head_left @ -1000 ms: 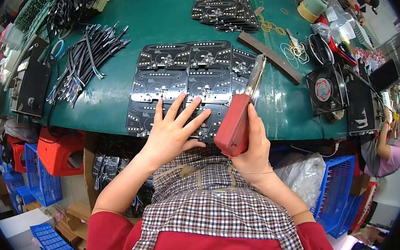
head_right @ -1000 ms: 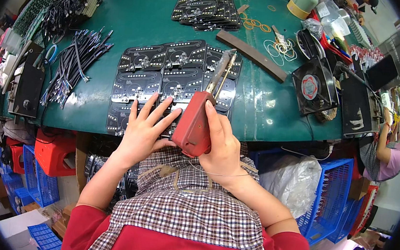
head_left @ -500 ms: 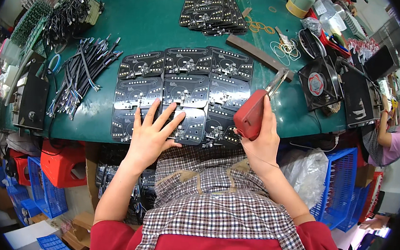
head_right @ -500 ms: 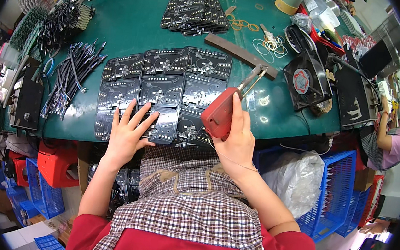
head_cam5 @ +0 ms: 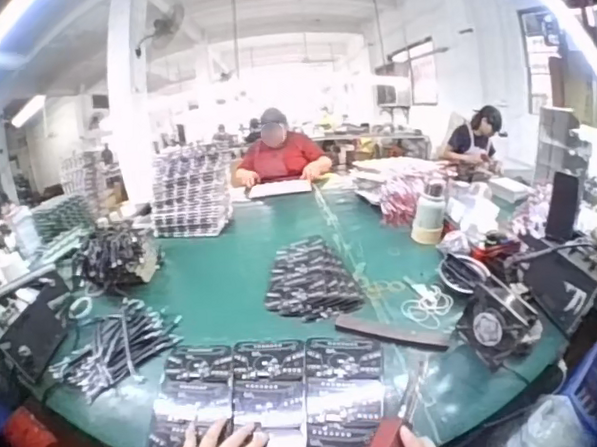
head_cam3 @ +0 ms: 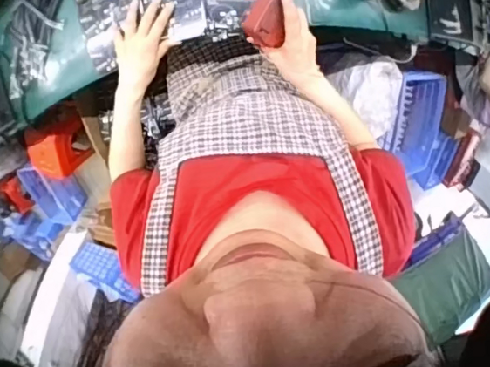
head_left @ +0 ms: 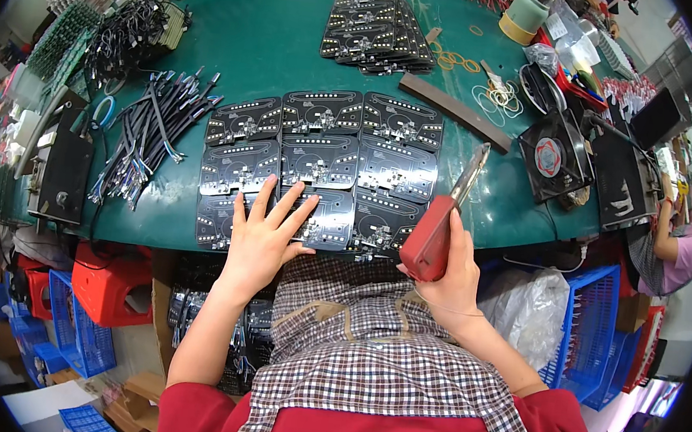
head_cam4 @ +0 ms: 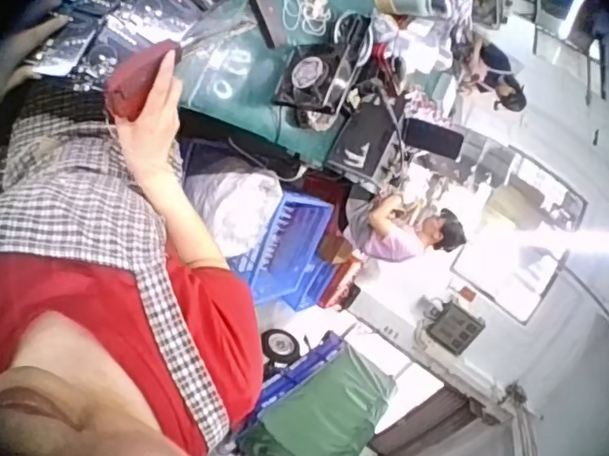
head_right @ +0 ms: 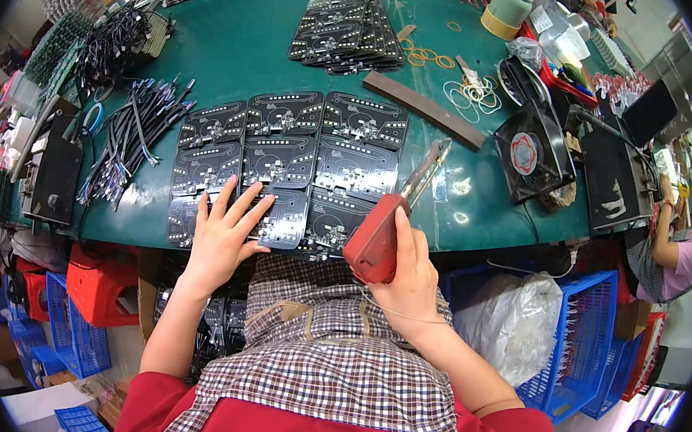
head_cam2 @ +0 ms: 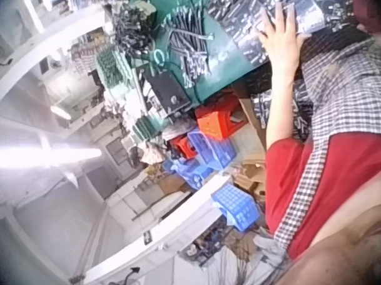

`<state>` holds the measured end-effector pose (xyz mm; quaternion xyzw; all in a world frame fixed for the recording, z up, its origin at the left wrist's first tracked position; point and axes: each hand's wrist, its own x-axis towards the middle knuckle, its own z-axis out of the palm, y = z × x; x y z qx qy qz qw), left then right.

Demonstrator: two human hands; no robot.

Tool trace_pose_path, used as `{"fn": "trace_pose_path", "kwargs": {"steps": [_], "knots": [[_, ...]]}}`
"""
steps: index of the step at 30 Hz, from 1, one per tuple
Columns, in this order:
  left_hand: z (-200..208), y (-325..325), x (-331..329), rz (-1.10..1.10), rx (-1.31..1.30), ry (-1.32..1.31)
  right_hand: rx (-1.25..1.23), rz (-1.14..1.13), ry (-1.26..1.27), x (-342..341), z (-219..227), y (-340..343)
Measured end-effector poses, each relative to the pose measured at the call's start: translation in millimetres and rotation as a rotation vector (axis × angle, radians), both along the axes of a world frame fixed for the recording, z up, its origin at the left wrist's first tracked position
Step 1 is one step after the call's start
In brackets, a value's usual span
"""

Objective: The person solders wires onto circuit board panels using a soldering iron, places completed boards into a box, arranges a new board on the table, and solders wires onto it.

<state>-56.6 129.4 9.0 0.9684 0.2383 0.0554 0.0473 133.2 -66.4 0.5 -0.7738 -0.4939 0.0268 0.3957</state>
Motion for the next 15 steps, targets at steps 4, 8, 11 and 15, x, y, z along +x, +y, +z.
{"fn": "trace_pose_path", "kwargs": {"steps": [4,8,11,15], "knots": [[-2.8,2.0,0.1,-0.010,0.030,0.009,0.041,0.044,-0.061,-2.3,0.3,0.5],[-3.9,4.8,-2.2,-0.036,-0.012,-0.017,0.039,0.060,-0.119,5.6,-6.5,0.2],[4.4,3.4,-1.1,-0.039,-0.025,-0.013,0.066,0.089,-0.102,9.3,-6.9,0.2],[4.3,-2.0,0.4,-0.004,0.096,-0.001,0.040,0.101,-0.087,7.7,-3.4,-1.8]]}}
